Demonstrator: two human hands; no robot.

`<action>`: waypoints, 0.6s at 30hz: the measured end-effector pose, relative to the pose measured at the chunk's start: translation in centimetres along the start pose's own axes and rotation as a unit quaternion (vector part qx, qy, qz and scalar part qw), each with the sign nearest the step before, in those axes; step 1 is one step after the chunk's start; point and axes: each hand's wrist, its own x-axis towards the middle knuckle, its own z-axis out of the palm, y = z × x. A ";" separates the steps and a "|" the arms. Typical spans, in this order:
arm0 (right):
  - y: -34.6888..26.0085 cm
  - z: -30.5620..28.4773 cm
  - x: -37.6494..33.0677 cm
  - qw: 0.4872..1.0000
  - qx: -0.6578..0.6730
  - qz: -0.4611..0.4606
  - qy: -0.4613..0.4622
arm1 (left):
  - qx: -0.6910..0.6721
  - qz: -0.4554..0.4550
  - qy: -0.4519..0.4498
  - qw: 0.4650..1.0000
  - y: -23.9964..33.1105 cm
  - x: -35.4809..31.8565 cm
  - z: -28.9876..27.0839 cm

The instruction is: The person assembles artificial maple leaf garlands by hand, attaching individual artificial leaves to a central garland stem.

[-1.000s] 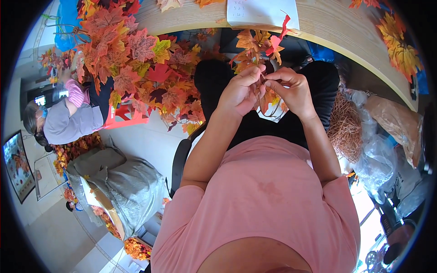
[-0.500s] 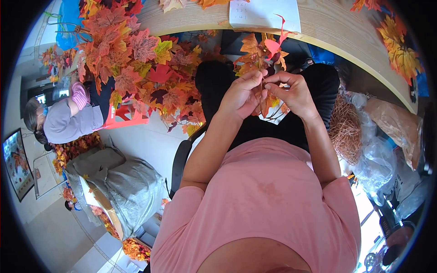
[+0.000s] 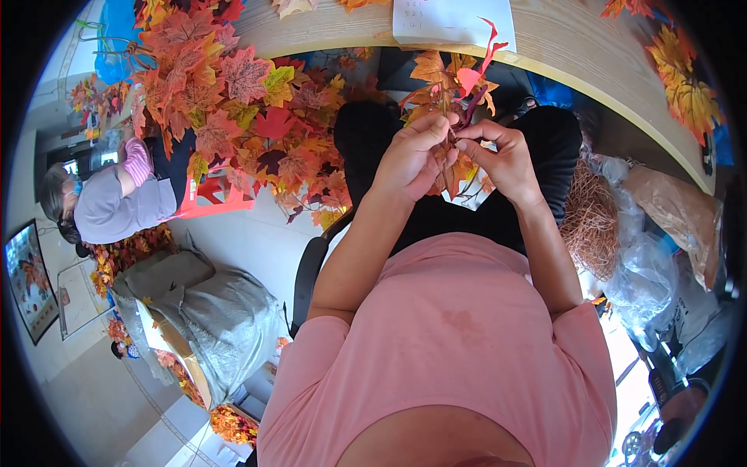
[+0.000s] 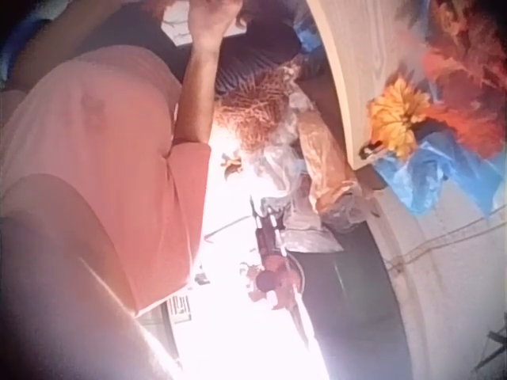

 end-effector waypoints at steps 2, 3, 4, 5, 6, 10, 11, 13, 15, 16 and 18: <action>0.2 0.0 0.0 1.000 0.002 -0.001 0.005 | 0.008 0.014 0.006 1.000 0.0 0.0 0.2; 0.1 -0.1 0.1 1.000 0.002 -0.001 0.005 | 0.008 0.014 0.006 1.000 0.0 0.0 0.1; 0.1 0.0 0.1 1.000 0.011 0.003 0.006 | 0.008 0.013 -0.010 1.000 -0.1 0.0 0.1; 0.0 0.0 0.1 1.000 0.020 0.007 0.007 | 0.009 0.013 -0.026 1.000 -0.1 0.1 0.1; 0.0 0.0 0.2 1.000 0.020 0.007 0.007 | 0.009 0.013 -0.027 1.000 -0.1 0.1 0.1; -0.2 0.3 0.3 0.998 0.060 0.024 0.011 | 0.015 0.028 -0.025 0.999 -0.3 0.1 0.4; -0.4 0.5 0.3 0.995 0.089 0.034 0.013 | 0.017 0.036 -0.025 0.999 -0.3 0.0 0.5; 0.2 0.7 0.1 0.996 0.074 0.034 0.028 | 0.027 0.037 -0.037 0.998 -0.9 -0.1 0.5; 0.5 0.6 -0.1 0.987 0.137 0.072 0.032 | 0.014 0.031 -0.050 0.998 -1.4 0.2 0.0; 0.6 0.5 -0.3 0.981 0.169 0.097 0.023 | 0.007 0.030 -0.067 0.997 -1.6 0.1 -0.1; 0.5 0.4 -0.3 0.973 0.196 0.122 0.014 | 0.009 0.028 -0.093 0.995 -1.7 0.1 -0.5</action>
